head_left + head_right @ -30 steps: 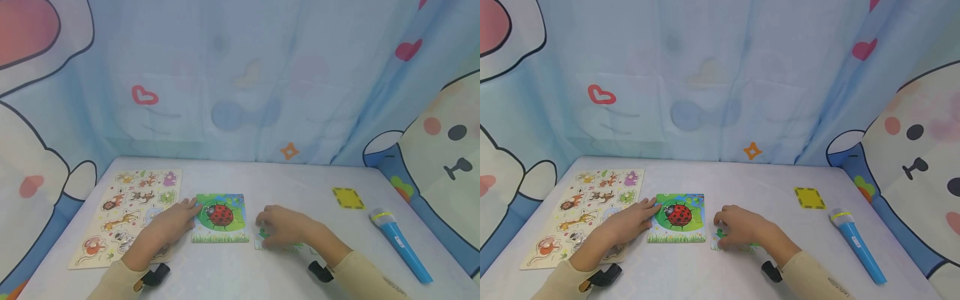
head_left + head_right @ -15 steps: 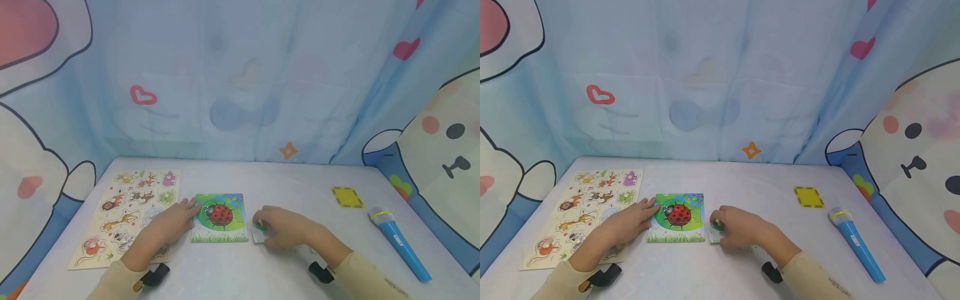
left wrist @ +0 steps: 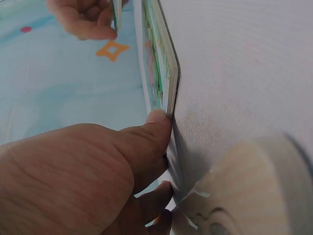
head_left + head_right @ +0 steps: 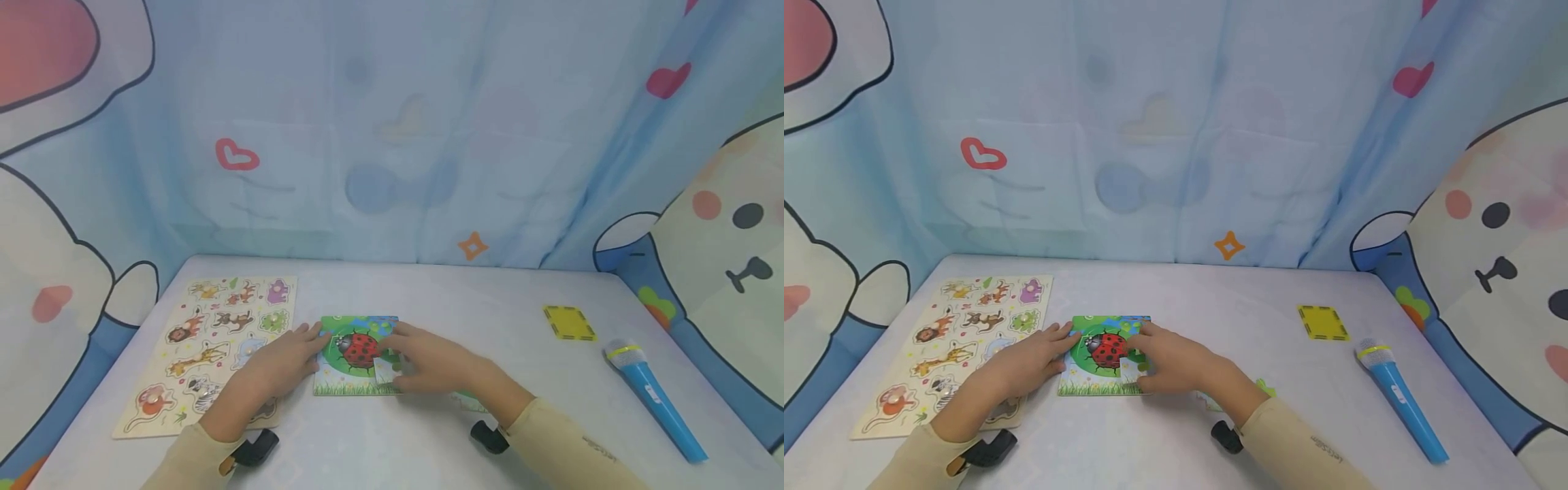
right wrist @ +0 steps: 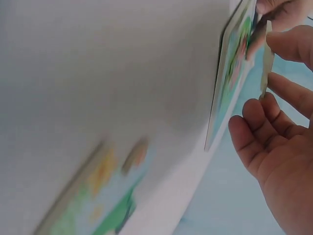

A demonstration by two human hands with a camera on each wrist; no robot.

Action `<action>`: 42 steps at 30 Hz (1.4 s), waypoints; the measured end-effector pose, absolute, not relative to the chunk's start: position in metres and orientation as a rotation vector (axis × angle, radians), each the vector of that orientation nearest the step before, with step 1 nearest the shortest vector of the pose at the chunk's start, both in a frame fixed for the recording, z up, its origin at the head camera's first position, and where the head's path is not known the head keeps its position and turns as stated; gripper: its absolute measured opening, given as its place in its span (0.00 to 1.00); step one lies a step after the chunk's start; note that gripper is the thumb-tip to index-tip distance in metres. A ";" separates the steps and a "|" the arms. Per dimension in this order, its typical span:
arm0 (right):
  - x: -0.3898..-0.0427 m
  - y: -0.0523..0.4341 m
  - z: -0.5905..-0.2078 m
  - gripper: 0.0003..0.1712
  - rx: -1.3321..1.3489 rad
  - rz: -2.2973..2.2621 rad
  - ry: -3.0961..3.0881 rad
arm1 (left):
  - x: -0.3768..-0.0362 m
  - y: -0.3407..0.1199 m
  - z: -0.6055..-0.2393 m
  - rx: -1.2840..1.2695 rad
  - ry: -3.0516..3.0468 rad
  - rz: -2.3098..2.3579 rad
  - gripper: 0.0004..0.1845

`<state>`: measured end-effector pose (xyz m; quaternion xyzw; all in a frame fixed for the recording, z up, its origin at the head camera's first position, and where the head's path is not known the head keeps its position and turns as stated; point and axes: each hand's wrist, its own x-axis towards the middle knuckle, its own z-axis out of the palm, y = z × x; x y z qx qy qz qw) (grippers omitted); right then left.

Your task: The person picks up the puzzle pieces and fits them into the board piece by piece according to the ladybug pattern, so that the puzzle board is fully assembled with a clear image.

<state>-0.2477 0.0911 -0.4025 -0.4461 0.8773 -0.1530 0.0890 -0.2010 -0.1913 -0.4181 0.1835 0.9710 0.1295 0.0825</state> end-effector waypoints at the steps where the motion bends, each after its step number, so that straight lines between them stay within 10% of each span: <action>1: -0.248 0.088 -0.403 0.27 -1.345 -0.465 2.605 | -0.201 -0.191 -0.418 0.550 2.899 0.390 0.29; 42: -0.245 0.013 -0.410 0.20 -1.450 -0.316 2.529 | -0.202 -0.190 -0.418 0.525 2.910 0.370 0.29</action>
